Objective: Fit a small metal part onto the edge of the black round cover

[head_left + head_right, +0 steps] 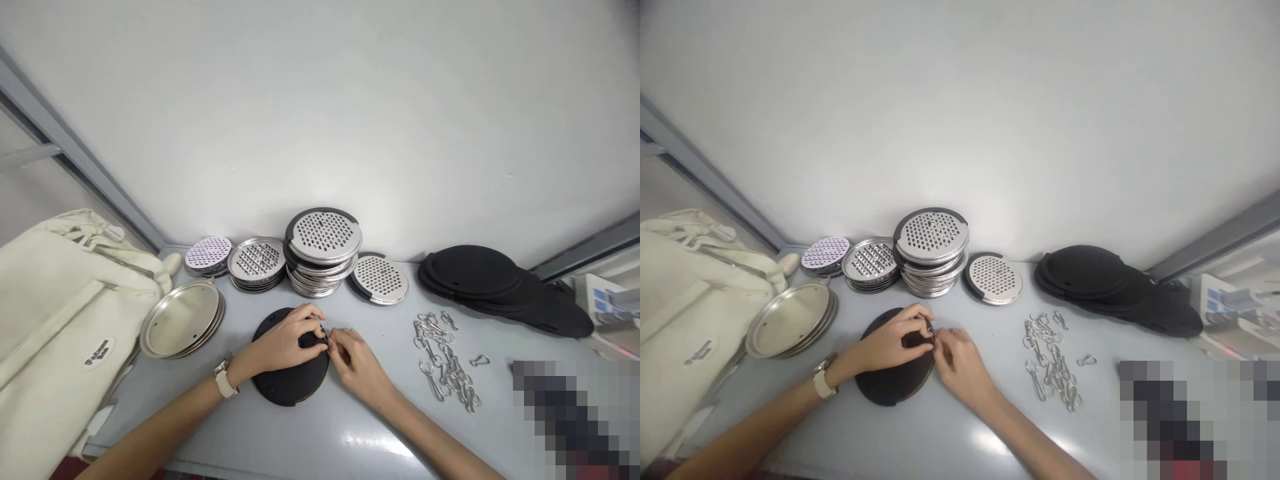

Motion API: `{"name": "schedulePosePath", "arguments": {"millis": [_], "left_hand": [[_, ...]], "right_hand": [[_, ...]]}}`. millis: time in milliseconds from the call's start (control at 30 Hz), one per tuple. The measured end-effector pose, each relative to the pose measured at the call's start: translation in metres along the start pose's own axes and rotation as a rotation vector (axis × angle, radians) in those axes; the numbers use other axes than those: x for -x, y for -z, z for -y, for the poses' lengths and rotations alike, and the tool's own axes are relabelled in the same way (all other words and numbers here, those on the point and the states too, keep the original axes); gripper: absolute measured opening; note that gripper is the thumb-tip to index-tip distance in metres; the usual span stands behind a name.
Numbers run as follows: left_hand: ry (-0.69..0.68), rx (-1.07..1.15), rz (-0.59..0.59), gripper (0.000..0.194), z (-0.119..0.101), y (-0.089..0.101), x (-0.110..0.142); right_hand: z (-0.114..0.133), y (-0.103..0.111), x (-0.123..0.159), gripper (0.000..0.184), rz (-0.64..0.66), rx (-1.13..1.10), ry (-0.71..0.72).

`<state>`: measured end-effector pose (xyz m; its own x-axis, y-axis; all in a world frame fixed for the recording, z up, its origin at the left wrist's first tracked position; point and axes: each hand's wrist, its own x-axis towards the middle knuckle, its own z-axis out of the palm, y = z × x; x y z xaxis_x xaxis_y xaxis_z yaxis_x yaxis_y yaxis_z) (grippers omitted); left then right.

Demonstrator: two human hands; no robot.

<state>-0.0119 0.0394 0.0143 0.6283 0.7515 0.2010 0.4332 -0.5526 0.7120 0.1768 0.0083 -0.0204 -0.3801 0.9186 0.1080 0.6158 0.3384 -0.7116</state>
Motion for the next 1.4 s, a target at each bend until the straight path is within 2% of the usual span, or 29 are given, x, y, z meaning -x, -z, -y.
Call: {"name": "schedulePosePath", "arguments": {"millis": [467,933,1033,1167,1400], "left_hand": [[-0.012,-0.001,-0.016,0.003,0.0006,-0.001,-0.0003],[-0.076,-0.048,0.034,0.003,-0.0004,-0.0003,-0.0027],[-0.093,-0.061,0.068,0.008,-0.001,0.0004,-0.0029],[-0.076,-0.066,0.092,0.016,-0.0011,0.002,-0.0024],[-0.019,-0.016,0.086,0.014,0.0,0.0022,-0.0025]], "right_hand": [[0.001,0.0005,-0.0015,0.026,-0.028,0.029,0.042],[-0.0012,0.0013,-0.0008,0.023,0.02,-0.007,0.093],[-0.002,0.0023,-0.0011,0.023,0.027,-0.009,0.116],[-0.0032,0.0029,-0.0012,0.025,0.03,-0.017,0.122],[-0.0033,0.0027,-0.0006,0.026,0.039,-0.03,0.11]]}}
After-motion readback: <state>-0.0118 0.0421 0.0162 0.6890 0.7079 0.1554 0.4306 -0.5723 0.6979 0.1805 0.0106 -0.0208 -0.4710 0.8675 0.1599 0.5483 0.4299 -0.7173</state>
